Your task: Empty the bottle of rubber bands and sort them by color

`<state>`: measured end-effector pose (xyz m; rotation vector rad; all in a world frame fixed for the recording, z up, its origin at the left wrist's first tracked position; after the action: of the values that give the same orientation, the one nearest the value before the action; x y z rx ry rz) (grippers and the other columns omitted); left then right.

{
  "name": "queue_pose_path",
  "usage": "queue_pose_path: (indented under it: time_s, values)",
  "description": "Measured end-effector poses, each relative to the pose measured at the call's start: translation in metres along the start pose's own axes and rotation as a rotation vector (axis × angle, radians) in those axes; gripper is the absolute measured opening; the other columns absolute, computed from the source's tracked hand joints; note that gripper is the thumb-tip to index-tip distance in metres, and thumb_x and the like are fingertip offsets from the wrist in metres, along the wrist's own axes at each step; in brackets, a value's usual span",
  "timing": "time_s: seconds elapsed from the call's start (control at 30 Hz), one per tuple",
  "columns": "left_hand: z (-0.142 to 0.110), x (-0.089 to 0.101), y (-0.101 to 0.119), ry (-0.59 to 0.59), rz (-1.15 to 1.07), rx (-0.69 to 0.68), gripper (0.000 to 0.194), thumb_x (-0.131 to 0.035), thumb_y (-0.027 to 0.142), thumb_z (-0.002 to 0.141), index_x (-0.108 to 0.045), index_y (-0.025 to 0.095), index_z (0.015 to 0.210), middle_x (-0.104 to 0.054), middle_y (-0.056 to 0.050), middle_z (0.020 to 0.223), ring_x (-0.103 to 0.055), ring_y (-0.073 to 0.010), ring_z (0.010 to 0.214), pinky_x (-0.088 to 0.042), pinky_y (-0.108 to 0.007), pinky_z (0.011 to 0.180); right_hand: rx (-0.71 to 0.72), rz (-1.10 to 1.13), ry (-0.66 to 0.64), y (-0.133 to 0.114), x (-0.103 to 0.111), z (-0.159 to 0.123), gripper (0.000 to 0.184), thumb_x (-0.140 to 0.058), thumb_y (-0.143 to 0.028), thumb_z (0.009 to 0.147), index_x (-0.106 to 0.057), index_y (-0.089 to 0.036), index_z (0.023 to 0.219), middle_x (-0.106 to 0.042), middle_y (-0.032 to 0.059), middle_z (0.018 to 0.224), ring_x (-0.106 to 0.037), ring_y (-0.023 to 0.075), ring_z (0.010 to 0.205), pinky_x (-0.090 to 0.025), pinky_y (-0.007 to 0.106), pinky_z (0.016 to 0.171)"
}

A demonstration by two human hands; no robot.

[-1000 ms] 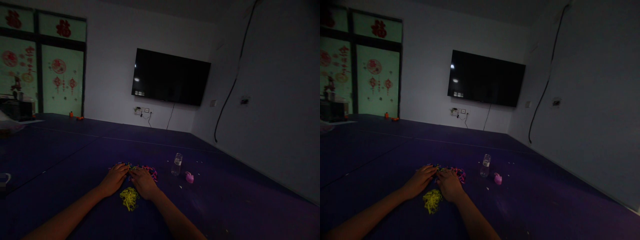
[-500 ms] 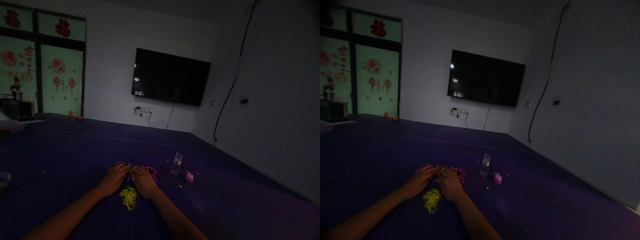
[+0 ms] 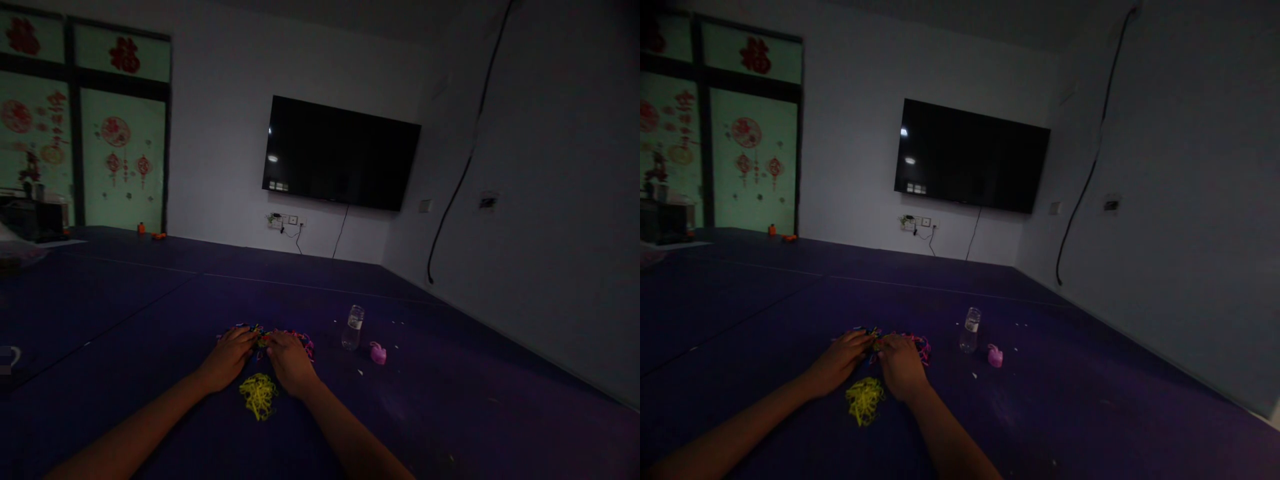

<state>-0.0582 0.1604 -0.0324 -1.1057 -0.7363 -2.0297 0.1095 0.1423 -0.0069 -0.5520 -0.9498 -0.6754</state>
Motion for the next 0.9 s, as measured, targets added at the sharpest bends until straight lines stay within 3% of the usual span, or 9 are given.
queue_pose_path:
  time_s: [0.17, 0.27, 0.37, 0.5, 0.6, 0.8, 0.9]
  values:
    - [0.001, 0.003, 0.004, -0.02, -0.017, -0.066, 0.042, -0.039, 0.014, 0.085, -0.054, 0.022, 0.123, -0.058, -0.005, 0.125, -0.043, -0.0214, 0.123, -0.034, -0.043, 0.105, -0.258, -0.066, 0.094, 0.011, 0.004, 0.0, 0.035, -0.031, -0.021, 0.094, -0.064, -0.015, 0.104, -0.064, 0.0119, 0.108, -0.056, 0.0233, 0.105, -0.039, 0.038, 0.093]
    - [0.001, 0.005, 0.006, -0.024, -0.016, -0.088, 0.041, -0.04, 0.014, 0.084, -0.055, 0.023, 0.122, -0.059, -0.004, 0.124, -0.043, -0.0216, 0.123, -0.034, -0.044, 0.104, -0.337, -0.065, 0.115, 0.017, 0.003, -0.001, 0.039, -0.028, -0.023, 0.095, -0.063, -0.013, 0.107, -0.062, 0.0142, 0.113, -0.054, 0.0243, 0.11, -0.038, 0.039, 0.096]
    - [0.001, 0.007, 0.007, -0.03, -0.021, -0.074, 0.04, -0.041, 0.014, 0.084, -0.057, 0.023, 0.12, -0.058, -0.004, 0.126, -0.044, -0.0218, 0.122, -0.034, -0.045, 0.104, -0.26, -0.026, 0.088, 0.015, 0.001, -0.001, 0.04, -0.027, -0.025, 0.095, -0.06, -0.014, 0.115, -0.058, 0.0126, 0.121, -0.049, 0.0235, 0.118, -0.034, 0.039, 0.101]
    - [0.003, 0.009, 0.009, -0.017, -0.011, -0.046, 0.035, -0.044, 0.014, 0.083, -0.062, 0.024, 0.11, -0.059, -0.004, 0.124, -0.046, -0.0217, 0.12, -0.033, -0.046, 0.104, -0.011, 0.021, 0.0, 0.005, -0.002, -0.001, 0.035, -0.031, -0.026, 0.095, -0.059, -0.019, 0.116, -0.055, 0.007, 0.127, -0.043, 0.0203, 0.123, -0.03, 0.038, 0.104]
    - [0.002, 0.012, 0.012, -0.002, -0.014, -0.032, 0.03, -0.046, 0.013, 0.082, -0.067, 0.023, 0.1, -0.062, -0.005, 0.118, -0.048, -0.0221, 0.117, -0.033, -0.047, 0.104, 0.053, 0.029, -0.035, 0.002, -0.003, 0.001, 0.033, -0.033, -0.025, 0.095, -0.058, -0.019, 0.116, -0.057, 0.0066, 0.124, -0.044, 0.0198, 0.121, -0.031, 0.036, 0.102]
    - [0.0, 0.018, 0.016, 0.059, 0.005, 0.005, 0.025, -0.05, 0.012, 0.079, -0.067, 0.022, 0.094, -0.064, -0.006, 0.104, -0.053, -0.022, 0.107, -0.035, -0.044, 0.1, -0.155, -0.042, -0.065, 0.009, -0.004, 0.025, 0.023, -0.046, -0.022, 0.089, -0.067, -0.021, 0.097, -0.068, 0.0063, 0.099, -0.058, 0.0196, 0.098, -0.039, 0.03, 0.087]
    - [0.001, 0.017, 0.013, 0.052, 0.057, 0.08, 0.018, -0.051, 0.015, 0.079, -0.068, 0.02, 0.086, -0.065, -0.007, 0.096, -0.055, -0.0229, 0.1, -0.038, -0.044, 0.096, -0.253, -0.117, -0.151, 0.008, -0.001, 0.042, 0.017, -0.057, -0.03, 0.083, -0.071, -0.021, 0.082, -0.07, 0.0071, 0.088, -0.06, 0.0218, 0.092, -0.041, 0.03, 0.082]
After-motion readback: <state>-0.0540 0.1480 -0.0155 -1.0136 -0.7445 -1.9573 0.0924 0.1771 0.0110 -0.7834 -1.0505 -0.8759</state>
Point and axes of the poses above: each hand's wrist, its own z-axis towards the middle knuckle, its own x-axis out of the back of the hand, y = z × x, the point moved 3 cm from there along z, towards the middle knuckle
